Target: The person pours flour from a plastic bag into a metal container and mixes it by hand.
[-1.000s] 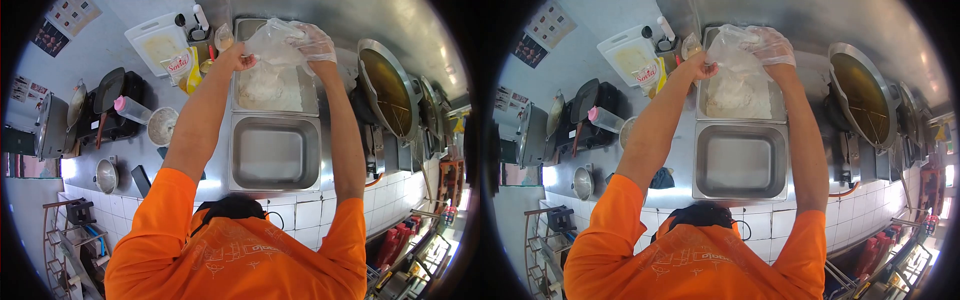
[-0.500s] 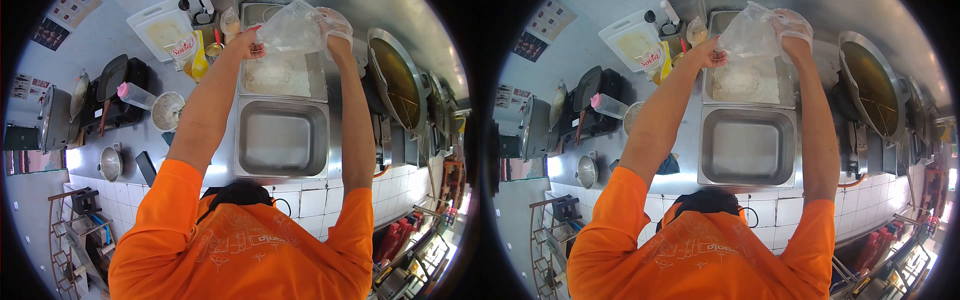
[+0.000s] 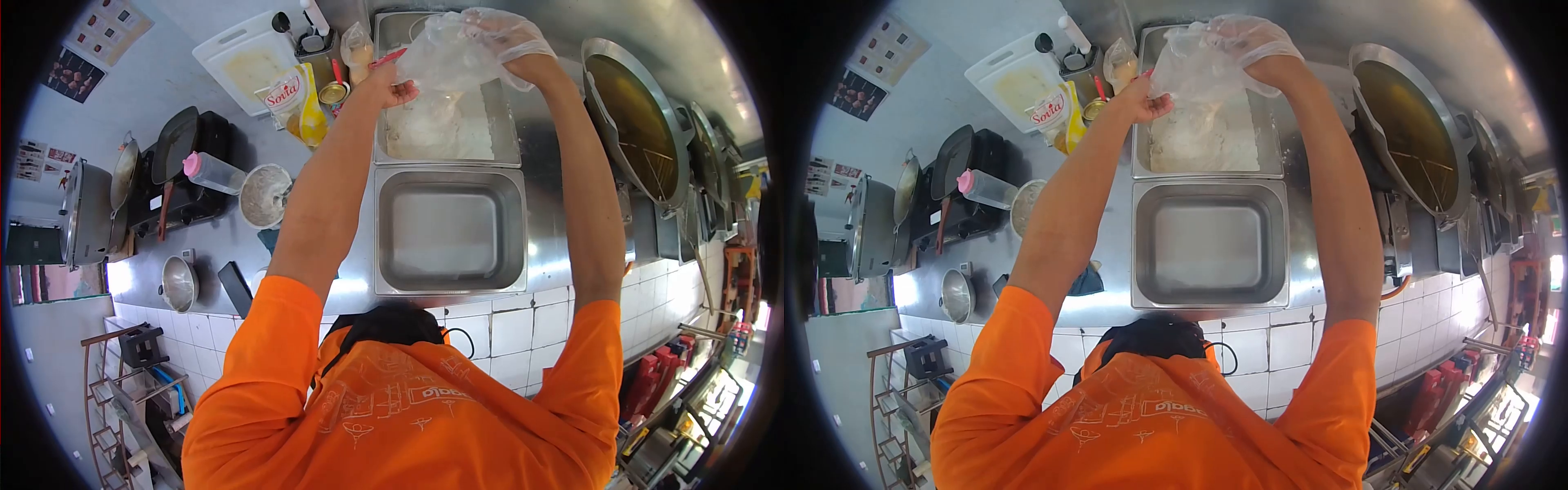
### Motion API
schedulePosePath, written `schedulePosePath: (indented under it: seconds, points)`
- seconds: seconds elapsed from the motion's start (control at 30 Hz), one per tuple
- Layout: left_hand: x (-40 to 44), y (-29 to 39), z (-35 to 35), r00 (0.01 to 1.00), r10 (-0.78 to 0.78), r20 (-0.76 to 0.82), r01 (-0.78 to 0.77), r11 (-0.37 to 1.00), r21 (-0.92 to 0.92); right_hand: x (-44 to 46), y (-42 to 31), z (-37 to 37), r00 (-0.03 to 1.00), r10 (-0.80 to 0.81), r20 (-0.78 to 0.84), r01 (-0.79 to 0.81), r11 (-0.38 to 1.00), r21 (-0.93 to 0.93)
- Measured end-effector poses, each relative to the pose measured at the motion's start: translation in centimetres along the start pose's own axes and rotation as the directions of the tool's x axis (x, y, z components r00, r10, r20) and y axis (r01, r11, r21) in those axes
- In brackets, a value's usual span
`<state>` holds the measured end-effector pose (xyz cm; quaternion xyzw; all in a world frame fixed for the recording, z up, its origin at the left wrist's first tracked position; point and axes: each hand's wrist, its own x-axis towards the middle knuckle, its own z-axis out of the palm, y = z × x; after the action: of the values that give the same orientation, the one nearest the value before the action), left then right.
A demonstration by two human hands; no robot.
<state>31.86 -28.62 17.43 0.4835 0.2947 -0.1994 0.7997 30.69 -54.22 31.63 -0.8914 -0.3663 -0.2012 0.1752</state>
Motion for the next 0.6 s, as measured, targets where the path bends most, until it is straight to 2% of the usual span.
schedulePosePath:
  seconds: [0.03,0.13,0.23,0.33,0.43,0.53,0.6]
  points:
    - [0.1,-0.1,-0.1,1.0,-0.005,-0.028,0.004,1.0,-0.019,-0.3,-1.1,-0.2,0.991,0.109,0.084,-0.109,0.994,-0.002]
    - [-0.1,-0.1,0.2,0.999,0.005,-0.052,-0.009,0.997,-0.077,-0.2,-1.2,-0.9,0.99,0.137,0.038,-0.132,0.983,-0.127]
    - [0.5,-0.4,-0.3,0.998,0.03,-0.057,-0.034,0.997,-0.07,0.1,-1.0,-1.7,0.973,0.186,0.139,-0.16,0.971,-0.18]
    - [1.5,-0.2,0.0,0.996,0.019,-0.083,-0.027,0.996,-0.089,-0.4,2.2,-0.5,0.986,-0.064,0.151,0.09,0.982,-0.168]
    - [1.0,-0.7,-0.4,0.992,0.054,-0.115,-0.06,0.997,-0.054,-0.6,3.1,1.1,0.983,-0.161,-0.091,0.134,0.958,-0.253]
    - [1.7,-0.8,-0.2,0.986,0.12,-0.114,-0.127,0.99,-0.056,-1.0,3.4,0.7,0.989,-0.131,-0.066,0.121,0.982,-0.146]
    - [1.6,-0.7,-0.2,0.982,0.135,-0.135,-0.146,0.987,-0.075,-0.9,3.3,0.3,0.955,-0.286,-0.084,0.242,0.909,-0.339]
